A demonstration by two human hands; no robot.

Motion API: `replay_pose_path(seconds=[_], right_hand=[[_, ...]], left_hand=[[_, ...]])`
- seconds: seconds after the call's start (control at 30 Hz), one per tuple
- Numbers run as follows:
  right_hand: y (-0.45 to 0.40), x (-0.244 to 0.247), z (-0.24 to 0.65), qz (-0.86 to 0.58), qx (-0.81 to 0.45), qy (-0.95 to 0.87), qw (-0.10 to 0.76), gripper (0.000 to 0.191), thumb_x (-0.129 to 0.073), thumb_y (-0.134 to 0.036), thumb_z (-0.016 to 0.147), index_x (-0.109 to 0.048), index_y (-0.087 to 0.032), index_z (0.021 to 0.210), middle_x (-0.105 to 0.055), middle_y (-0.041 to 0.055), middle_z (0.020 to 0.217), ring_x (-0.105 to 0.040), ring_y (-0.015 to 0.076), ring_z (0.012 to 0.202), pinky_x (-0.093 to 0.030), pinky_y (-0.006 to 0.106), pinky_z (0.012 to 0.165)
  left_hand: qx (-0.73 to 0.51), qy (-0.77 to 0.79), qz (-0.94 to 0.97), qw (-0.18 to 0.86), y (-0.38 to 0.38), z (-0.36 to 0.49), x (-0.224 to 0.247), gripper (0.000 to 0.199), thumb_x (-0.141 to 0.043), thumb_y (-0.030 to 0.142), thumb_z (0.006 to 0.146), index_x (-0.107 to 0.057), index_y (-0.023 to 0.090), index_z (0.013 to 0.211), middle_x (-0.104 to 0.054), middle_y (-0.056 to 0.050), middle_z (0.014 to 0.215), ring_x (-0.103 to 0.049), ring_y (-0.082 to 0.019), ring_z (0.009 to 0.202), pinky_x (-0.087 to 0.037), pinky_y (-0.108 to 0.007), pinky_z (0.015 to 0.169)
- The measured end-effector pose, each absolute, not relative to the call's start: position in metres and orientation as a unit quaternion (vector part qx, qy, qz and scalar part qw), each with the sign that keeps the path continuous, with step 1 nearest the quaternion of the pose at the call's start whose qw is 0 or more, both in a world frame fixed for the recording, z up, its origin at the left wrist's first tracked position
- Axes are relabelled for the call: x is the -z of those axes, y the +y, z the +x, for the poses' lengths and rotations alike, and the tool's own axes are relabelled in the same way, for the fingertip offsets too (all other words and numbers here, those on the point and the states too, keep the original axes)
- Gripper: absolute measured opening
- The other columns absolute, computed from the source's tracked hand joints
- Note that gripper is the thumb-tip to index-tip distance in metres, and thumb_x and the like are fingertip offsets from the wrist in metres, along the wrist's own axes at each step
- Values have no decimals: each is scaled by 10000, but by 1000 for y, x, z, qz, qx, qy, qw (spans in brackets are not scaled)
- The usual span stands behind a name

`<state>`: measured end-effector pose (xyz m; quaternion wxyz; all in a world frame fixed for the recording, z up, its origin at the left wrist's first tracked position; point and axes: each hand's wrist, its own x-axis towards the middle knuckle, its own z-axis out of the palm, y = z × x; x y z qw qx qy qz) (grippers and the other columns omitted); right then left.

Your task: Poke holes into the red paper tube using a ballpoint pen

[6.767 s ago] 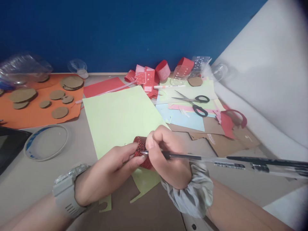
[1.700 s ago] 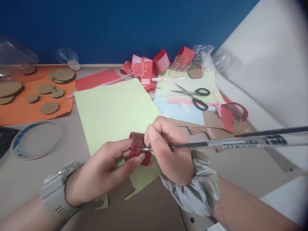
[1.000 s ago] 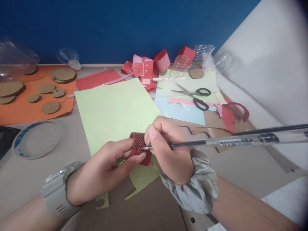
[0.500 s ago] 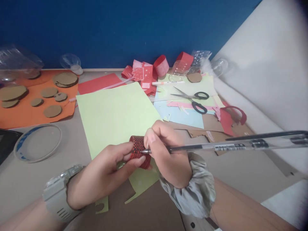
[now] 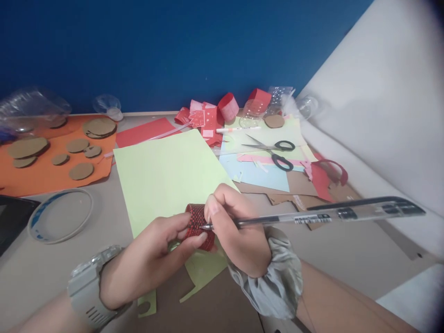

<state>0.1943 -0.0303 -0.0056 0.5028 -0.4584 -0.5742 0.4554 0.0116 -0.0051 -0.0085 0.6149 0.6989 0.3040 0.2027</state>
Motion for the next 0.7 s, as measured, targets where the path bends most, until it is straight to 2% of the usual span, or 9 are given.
replay_pose_path(seconds=[0.4, 0.7], right_hand=[[-30, 6, 193, -456, -444, -583, 505, 289, -479, -201, 1004, -409, -234, 725, -397, -64, 631, -374, 102, 561, -315, 240, 507], [-31, 5, 194, -475, -443, -575, 498, 285, -484, -231, 997, -422, -234, 719, -391, -56, 624, -377, 109, 553, -321, 250, 507]], left_hand=[[-179, 320, 704, 608, -5, 10, 11, 204, -535, 334, 1063, -674, 201, 997, -703, 20, 874, -608, -135, 787, -493, -177, 738], [-182, 322, 708, 601, -5, 11, 9, 196, -531, 315, 1062, -673, 193, 1004, -716, 6, 888, -627, -146, 801, -511, -189, 751]])
